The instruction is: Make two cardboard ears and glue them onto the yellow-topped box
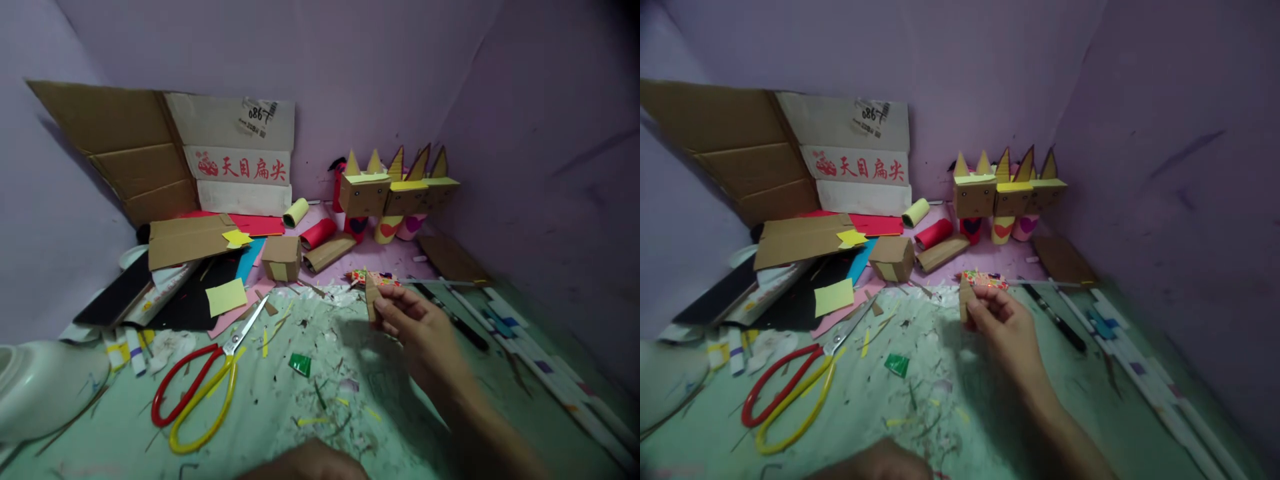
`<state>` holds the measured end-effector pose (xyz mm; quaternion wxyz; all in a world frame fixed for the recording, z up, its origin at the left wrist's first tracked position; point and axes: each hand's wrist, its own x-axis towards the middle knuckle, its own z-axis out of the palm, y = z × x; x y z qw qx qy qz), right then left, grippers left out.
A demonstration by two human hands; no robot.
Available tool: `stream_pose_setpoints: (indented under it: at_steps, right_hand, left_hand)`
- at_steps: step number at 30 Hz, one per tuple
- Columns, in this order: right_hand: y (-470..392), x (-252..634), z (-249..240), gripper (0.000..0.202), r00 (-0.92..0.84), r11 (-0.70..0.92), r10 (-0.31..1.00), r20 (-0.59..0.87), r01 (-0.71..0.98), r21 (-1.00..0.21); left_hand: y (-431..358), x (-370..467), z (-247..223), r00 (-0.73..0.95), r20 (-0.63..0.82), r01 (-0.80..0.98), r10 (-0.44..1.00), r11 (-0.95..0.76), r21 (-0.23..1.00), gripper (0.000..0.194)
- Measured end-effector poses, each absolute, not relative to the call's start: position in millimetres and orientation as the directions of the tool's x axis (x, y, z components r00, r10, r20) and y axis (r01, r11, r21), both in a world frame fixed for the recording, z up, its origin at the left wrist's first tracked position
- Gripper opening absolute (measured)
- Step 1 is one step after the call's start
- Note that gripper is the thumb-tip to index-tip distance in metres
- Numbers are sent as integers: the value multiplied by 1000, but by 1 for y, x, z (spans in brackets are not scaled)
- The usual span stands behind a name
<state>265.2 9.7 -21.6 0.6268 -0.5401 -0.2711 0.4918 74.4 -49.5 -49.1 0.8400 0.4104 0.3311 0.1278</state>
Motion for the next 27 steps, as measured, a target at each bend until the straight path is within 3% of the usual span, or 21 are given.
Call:
stream_pose_setpoints:
  at_steps: [1,4,6,8,11,13,15,17,21,25,27]
  right_hand:
    - [10,264,-24,35,352,-74,914,-200,-340,-937]
    - [10,253,-38,34,281,-113,932,-228,-372,-921]
    - [9,244,-48,32,262,-131,934,-243,-381,-915]
    - [9,239,-55,27,283,-91,936,-209,-379,-921]
    - [8,236,-57,21,306,-48,937,-171,-373,-927]
    - [7,236,-54,20,321,-45,929,-183,-395,-918]
    - [5,236,-51,20,339,-34,920,-197,-431,-902]
    - [3,235,-49,19,333,-20,923,-193,-459,-888]
    - [1,232,-51,18,305,-14,936,-175,-464,-886]
    - [1,232,-53,21,324,-2,931,-168,-457,-890]
    - [2,233,-53,20,322,-8,931,-172,-453,-891]
  left_hand:
    - [-51,81,-51,792,-429,54,434,651,757,25]
    - [-40,95,-49,723,-442,-177,532,760,625,24]
    - [-26,95,-43,451,-410,-459,793,600,655,14]
    - [-16,87,-39,86,-385,-555,919,365,748,9]
    - [-25,68,-35,-446,-256,-384,857,76,920,7]
    - [-40,57,-31,-618,-101,-100,780,50,994,9]
    - [-52,52,-24,-664,65,158,745,55,986,14]
    - [-49,59,-15,-585,162,276,795,7,961,19]
    - [2,93,-11,-117,210,490,971,-127,862,27]
    - [37,101,-28,273,191,623,943,-325,712,31]
    - [23,83,-36,315,136,642,939,-316,699,36]
